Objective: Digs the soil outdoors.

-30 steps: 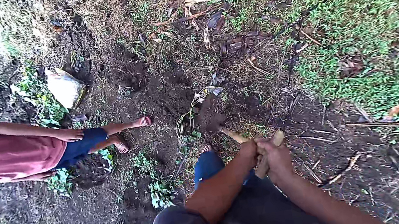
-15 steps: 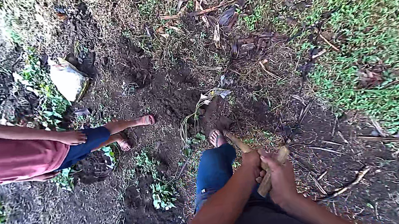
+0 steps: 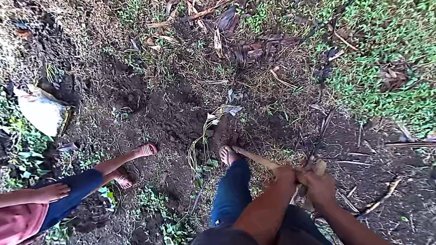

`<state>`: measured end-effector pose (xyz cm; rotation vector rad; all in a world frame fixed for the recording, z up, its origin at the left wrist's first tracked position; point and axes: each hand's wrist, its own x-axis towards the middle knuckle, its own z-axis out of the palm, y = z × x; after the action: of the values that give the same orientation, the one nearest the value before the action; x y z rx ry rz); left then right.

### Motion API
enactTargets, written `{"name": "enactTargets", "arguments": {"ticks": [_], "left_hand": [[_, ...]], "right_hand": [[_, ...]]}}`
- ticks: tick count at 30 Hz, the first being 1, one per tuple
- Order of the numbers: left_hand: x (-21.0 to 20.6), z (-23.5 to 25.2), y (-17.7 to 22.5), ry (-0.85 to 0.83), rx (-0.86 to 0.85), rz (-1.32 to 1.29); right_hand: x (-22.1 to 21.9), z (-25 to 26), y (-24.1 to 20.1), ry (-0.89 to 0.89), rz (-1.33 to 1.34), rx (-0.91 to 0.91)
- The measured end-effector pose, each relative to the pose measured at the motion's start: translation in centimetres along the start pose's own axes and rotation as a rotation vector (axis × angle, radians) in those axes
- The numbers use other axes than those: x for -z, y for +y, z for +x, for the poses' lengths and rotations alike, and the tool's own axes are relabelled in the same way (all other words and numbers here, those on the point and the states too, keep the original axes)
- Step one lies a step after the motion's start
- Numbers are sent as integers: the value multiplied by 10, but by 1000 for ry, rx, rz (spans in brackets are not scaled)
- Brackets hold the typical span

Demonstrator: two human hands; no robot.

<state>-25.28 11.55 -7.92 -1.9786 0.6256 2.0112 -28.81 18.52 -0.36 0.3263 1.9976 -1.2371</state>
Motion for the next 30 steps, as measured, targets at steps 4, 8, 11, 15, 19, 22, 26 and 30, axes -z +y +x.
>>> {"name": "enactTargets", "arguments": {"ticks": [4, 8, 11, 15, 19, 22, 26, 30], "left_hand": [[0, -8, -43, -269, -26, 194], [29, -29, -51, -342, 53, 219], [50, -44, -38, -298, 64, 142], [74, -35, 1, -245, -154, 53], [95, 5, 24, -278, -208, 174], [90, 2, -5, -242, -175, 223], [103, -23, -51, -207, -97, 268], [125, -23, -83, -194, -16, 196]], "right_hand": [[65, 22, 49, -64, 27, -90], [57, 9, 48, -62, 69, -100], [12, -20, 23, -19, 58, -73], [-60, -25, -1, 77, -128, 6], [-43, 25, 11, 33, -156, 9], [18, 43, 55, 57, -144, -12], [61, 62, 100, 62, -100, -100], [65, 54, 105, 0, -21, -65]]}}
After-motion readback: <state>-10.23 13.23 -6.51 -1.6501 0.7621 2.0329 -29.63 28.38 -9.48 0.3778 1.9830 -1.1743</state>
